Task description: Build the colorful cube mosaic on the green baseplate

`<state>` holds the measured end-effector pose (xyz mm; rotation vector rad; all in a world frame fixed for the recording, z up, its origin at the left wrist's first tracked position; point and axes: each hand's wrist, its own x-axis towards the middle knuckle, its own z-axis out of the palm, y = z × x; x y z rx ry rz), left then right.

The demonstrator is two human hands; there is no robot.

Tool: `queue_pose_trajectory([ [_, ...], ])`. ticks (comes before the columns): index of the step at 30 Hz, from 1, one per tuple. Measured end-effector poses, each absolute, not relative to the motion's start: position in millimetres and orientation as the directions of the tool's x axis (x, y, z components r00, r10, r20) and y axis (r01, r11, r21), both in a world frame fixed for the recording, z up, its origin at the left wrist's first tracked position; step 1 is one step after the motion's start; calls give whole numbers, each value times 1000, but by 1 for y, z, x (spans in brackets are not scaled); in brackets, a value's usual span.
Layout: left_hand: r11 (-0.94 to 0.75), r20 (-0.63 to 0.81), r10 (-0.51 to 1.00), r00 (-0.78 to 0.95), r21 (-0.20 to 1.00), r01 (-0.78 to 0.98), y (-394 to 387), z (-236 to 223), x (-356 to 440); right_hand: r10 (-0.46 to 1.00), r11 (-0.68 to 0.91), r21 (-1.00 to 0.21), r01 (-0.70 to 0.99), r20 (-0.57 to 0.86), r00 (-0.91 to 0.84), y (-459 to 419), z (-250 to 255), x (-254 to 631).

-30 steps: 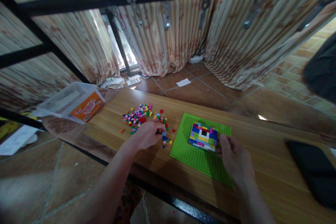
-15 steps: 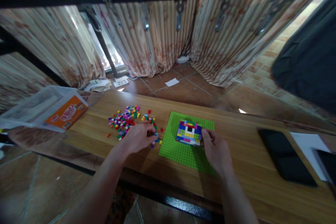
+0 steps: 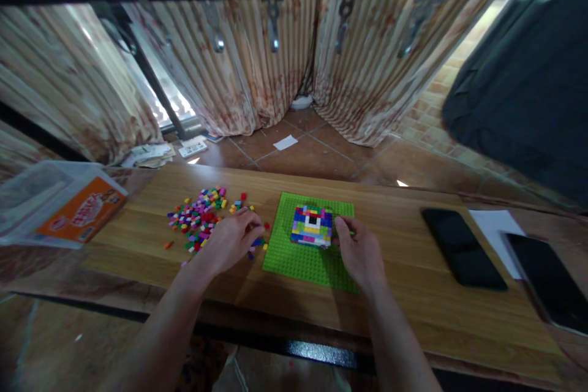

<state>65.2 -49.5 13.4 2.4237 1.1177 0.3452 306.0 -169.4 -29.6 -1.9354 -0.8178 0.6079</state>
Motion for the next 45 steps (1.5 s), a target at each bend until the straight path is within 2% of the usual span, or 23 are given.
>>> queue_pose_trajectory([
  [6, -667, 249, 652, 716, 637, 386, -68, 10, 92, 703, -302, -918, 255, -34, 711, -169, -26, 304],
  [10, -733, 321, 558, 765, 624, 273, -85, 5, 114, 713, -239, -945, 225, -14, 701, -169, -26, 303],
  [16, -809, 332, 548, 768, 442, 387, -93, -4, 131, 718, -222, -950, 220, -7, 696, -171, -27, 306],
  [19, -819, 371, 549, 749, 415, 395, -93, -7, 136, 715, -236, -942, 239, -2, 699, -174, -27, 308],
  [26, -817, 457, 562, 689, 439, 374, -93, -12, 138, 714, -250, -937, 245, -7, 700, -177, -25, 310],
  [36, -752, 443, 649, 618, 494, 436, -92, -14, 129, 720, -255, -923, 286, 16, 693, -179, -23, 309],
  [45, -635, 287, 744, 603, 585, 505, -91, -9, 125, 749, -278, -827, 488, 131, 649, -173, -30, 286],
])
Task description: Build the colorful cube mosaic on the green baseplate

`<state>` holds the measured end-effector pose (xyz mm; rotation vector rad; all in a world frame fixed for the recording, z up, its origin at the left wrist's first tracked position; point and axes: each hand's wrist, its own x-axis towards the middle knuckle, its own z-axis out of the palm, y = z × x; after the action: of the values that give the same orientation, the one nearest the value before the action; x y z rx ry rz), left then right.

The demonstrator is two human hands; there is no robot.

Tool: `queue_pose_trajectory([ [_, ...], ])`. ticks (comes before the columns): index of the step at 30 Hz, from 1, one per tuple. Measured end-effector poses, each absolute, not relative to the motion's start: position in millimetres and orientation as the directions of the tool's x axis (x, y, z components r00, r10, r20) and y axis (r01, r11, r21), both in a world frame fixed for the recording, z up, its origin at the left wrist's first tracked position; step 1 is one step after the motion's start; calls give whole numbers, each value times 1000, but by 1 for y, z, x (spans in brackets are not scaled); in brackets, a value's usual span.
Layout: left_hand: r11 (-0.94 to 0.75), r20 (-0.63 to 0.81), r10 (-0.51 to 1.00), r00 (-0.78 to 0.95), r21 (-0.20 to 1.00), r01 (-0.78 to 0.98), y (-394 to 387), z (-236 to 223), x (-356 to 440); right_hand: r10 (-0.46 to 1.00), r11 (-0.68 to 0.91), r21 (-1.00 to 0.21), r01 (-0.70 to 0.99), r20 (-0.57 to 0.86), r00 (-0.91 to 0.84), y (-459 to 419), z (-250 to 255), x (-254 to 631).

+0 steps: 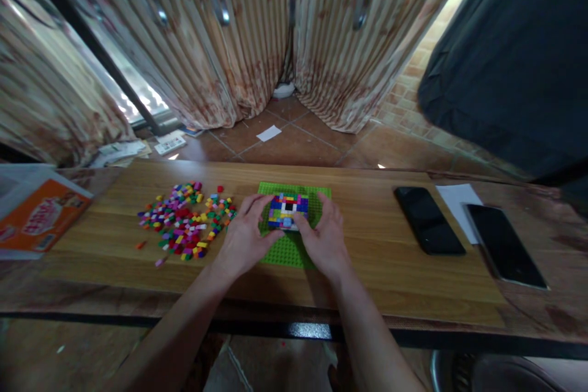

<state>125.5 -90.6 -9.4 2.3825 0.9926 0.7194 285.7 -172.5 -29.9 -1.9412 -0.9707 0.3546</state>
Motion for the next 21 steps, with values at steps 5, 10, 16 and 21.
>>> queue_pose_trajectory([
  [5, -574, 202, 773, 601, 625, 529, -90, -11, 127, 766, -301, -801, 518, 120, 631, -171, -30, 279],
  [10, -565, 197, 771, 605, 650, 508, -91, -16, 129, 763, -319, -805, 500, 95, 640, -168, -33, 275],
  [16, -547, 185, 781, 596, 664, 511, -92, -18, 132, 763, -312, -832, 459, 68, 643, -166, -35, 273],
  [21, -546, 191, 783, 592, 666, 507, -94, -20, 133, 757, -310, -859, 407, 36, 653, -163, -38, 274],
])
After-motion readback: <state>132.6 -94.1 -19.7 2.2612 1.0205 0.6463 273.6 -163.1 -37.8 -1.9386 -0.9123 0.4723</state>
